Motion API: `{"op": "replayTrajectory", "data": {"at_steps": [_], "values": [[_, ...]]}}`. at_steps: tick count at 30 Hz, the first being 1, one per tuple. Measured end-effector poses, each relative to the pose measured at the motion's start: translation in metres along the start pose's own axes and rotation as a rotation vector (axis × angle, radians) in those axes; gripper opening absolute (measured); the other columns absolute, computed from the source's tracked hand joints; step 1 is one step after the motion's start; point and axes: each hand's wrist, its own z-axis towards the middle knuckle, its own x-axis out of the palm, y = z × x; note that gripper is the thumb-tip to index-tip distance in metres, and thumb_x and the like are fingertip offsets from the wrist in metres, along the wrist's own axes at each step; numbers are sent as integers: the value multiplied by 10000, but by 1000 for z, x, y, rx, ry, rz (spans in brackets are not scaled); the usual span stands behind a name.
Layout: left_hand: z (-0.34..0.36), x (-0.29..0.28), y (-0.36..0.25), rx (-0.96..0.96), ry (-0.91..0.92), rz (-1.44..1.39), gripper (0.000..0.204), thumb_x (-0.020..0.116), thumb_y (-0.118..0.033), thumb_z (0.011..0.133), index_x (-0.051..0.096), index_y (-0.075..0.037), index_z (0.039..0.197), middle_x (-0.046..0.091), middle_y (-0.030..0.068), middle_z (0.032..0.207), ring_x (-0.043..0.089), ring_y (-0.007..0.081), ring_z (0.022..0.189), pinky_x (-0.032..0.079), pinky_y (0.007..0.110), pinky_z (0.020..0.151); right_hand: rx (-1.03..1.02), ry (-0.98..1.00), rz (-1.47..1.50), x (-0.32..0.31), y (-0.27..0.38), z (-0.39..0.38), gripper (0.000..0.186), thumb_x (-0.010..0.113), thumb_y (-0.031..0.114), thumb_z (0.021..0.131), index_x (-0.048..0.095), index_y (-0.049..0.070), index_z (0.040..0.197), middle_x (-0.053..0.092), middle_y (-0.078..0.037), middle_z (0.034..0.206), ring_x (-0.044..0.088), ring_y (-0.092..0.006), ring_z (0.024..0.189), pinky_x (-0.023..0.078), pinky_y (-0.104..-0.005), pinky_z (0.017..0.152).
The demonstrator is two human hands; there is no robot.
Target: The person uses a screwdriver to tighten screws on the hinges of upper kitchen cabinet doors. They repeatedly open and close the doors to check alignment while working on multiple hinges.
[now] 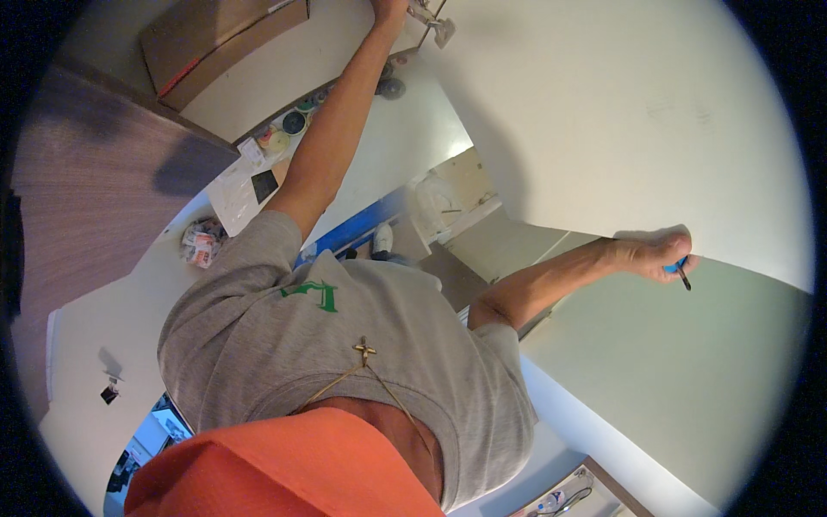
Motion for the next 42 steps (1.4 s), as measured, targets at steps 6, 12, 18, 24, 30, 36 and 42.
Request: {"op": "replayTrajectory", "data": {"at_steps": [6,12,18,24,30,36,42], "values": [[-10,-8,-49,-107,35,-105,475,329,-278,1098,385,39,1448,401,233,1465,399,374,1351,291,447,1159,-52,71,-114,-8,-13,10,402,612,300,860,285,160,672,196,36,687,213,-117,631,188,-279,619],[-4,-4,-44,-41,-21,22,451,339,-266,1095,432,34,1419,422,244,1456,415,391,1334,311,457,1144,37,-7,-70,-6,-18,4,376,555,266,830,210,179,708,163,34,748,195,-126,694,185,-290,660],[-14,-7,-55,-98,-34,-30,452,347,-270,1096,440,47,1405,436,248,1431,417,390,1332,315,450,1141,-41,17,-144,-8,-15,7,376,549,253,832,204,178,702,153,27,731,184,-125,668,176,-310,628],[-24,-14,-73,-95,-33,-127,410,350,-254,1101,479,49,1345,494,214,1334,479,344,1233,361,429,1085,-54,4,-120,-16,-36,21,375,556,261,821,208,188,705,163,43,727,189,-127,664,198,-300,626],[-22,-3,-62,-26,-133,-118,363,370,-237,1099,534,46,1256,573,185,1177,548,319,1099,417,412,1011,-18,-95,-215,-16,-20,11,335,593,293,824,320,165,677,249,45,728,268,-123,676,271,-288,642],[-14,-1,-46,26,-126,-99,323,404,-211,1084,546,42,1226,593,186,1136,568,318,1067,429,408,991,-31,-134,-299,3,36,-18,346,621,306,843,360,151,678,278,37,720,282,-120,657,247,-262,616],[-13,0,-30,119,-185,-52,291,412,-191,1073,558,34,1183,600,194,1105,576,323,1050,432,408,986,296,-126,-316,10,83,-30,404,832,292,767,630,27,995,620,-84,893,607,-193,772,517,-354,598]]}}
